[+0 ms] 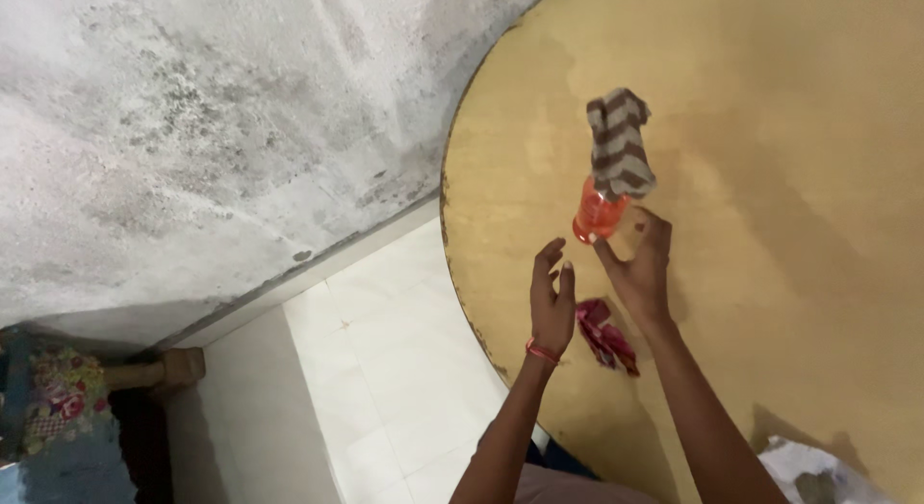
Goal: The person cleans a round wooden table by first wiping it with a small cloth, then spraying a cleaning solution from a bottle, and finally wiping the surface with a larger cloth. The person handles a crumpled paper, a spray bottle, and two cloths during the process.
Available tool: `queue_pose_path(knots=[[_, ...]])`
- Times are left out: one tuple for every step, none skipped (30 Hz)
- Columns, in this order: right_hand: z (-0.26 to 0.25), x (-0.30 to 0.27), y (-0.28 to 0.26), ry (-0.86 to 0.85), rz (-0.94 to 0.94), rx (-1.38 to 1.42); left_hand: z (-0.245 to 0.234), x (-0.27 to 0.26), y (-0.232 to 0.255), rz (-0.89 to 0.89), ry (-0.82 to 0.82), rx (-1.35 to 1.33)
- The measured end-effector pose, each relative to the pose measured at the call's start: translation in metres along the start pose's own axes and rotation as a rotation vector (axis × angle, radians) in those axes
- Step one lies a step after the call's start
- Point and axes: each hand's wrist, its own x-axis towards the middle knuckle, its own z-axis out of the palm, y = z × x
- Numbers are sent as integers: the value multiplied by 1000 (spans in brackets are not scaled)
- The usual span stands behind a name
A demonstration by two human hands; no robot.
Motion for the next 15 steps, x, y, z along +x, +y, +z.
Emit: queue_pose_path(knots=[[1,11,-2,4,-5,9,2,11,6,14,2,-28],[2,22,-4,9,-10,17,4,24,11,27,3,-56],[2,29,-6,16,-52,19,5,34,16,38,1,-81],[2,37,-9,23,-94,20,8,43,20,36,-6,-88],[6,48,-14,37,-140,24,10,56,26,43,-15,-94],[7,60,-19,7,-131,106,13,70,31,50,-24,-100],[6,64,-24,-29,-111,188,15,79,35,59,-38,-84],[8,67,-28,-64,-92,269,18,89,39,68,-52,-68],[11,68,-32,-66,-52,283,19,96,42,77,-70,-53],[15,68,-34,-68,-13,298,19,100,44,78,-82,-31],[18,74,-34,-66,19,312,22,108,48,88,-93,-11],[22,80,-32,-51,32,332,23,116,52,98,-104,9],[26,82,-28,-39,49,350,25,122,55,74,-118,-38],[30,82,-22,-28,66,368,27,128,57,50,-132,-84],[34,83,-14,-49,101,399,30,133,60,26,-141,-132]])
